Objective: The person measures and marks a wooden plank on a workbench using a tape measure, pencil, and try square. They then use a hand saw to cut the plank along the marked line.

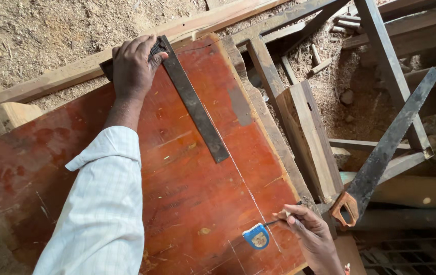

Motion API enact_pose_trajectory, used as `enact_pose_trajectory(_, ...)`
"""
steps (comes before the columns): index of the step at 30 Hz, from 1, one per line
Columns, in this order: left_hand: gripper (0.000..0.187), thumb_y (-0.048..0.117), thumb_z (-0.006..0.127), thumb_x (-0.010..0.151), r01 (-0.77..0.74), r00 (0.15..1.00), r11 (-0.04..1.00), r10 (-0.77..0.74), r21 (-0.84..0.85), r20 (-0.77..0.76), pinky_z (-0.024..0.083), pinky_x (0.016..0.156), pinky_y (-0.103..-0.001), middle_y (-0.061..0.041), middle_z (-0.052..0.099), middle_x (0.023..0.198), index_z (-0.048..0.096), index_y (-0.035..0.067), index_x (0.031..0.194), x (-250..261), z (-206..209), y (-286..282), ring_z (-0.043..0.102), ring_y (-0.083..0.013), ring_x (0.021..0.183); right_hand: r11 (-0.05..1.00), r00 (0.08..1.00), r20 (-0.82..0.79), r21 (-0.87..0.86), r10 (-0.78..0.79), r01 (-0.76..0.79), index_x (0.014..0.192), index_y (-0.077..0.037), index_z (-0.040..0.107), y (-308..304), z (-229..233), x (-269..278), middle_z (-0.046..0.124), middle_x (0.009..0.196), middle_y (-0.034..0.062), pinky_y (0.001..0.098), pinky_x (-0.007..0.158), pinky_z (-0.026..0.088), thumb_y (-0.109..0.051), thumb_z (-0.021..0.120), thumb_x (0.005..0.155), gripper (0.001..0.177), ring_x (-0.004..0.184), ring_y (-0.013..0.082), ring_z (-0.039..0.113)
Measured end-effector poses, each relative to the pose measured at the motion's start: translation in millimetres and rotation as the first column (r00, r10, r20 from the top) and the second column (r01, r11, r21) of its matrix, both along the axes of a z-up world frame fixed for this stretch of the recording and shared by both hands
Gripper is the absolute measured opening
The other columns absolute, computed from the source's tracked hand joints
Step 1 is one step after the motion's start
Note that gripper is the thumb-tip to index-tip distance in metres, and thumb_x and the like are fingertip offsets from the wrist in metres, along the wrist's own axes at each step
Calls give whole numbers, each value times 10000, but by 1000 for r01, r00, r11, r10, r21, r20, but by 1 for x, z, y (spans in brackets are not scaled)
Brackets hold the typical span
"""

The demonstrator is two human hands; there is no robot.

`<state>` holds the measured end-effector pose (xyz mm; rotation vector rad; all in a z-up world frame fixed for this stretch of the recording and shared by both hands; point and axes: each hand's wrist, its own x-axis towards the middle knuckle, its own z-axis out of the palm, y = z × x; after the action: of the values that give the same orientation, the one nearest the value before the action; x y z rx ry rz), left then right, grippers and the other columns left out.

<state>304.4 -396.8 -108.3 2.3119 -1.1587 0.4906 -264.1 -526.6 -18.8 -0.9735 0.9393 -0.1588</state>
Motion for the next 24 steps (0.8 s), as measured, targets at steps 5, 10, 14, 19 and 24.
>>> enact_pose_trajectory(5,551,524,715,1025,14,999,1000,-14,4,40,486,983,-400,-96,760,1227,728,44,1295,-1,-2,2,692,-241,1111,995,993,-113,-86,38,-48,1289,27,699,2,-1,2,770,1012,142,337,643,523,-36,647,964,335,785,179,655)
enact_pose_trajectory(10,568,545,692,1044,12,999,1000,-13,24,42,500,997,-399,-98,750,1240,724,46,1312,2,-6,1,691,-231,1110,983,988,-106,-132,114,-127,1275,16,700,6,6,13,743,1015,101,325,787,605,-6,682,913,363,887,159,723)
enact_pose_trajectory(14,577,555,678,1043,10,999,1000,-11,28,51,501,991,-402,-91,747,1239,718,50,1319,2,-8,2,691,-236,1121,970,983,-87,-169,161,-174,1213,9,710,5,13,27,758,1040,83,324,815,617,34,663,893,324,915,149,733)
enact_pose_trajectory(19,565,556,673,1040,9,999,999,-10,31,43,504,981,-409,-83,740,1253,702,59,1309,-1,-3,1,687,-247,1137,896,969,-53,-371,242,-244,1236,5,723,9,28,48,675,1032,51,267,797,556,66,653,908,341,889,110,644)
enact_pose_trajectory(24,527,545,678,1046,4,999,1000,-5,19,36,503,977,-423,-76,741,1241,699,82,1297,-3,-2,1,681,-256,1145,652,914,-249,-641,322,-404,1173,-16,741,3,36,92,737,883,28,262,648,544,-16,722,915,259,756,104,640)
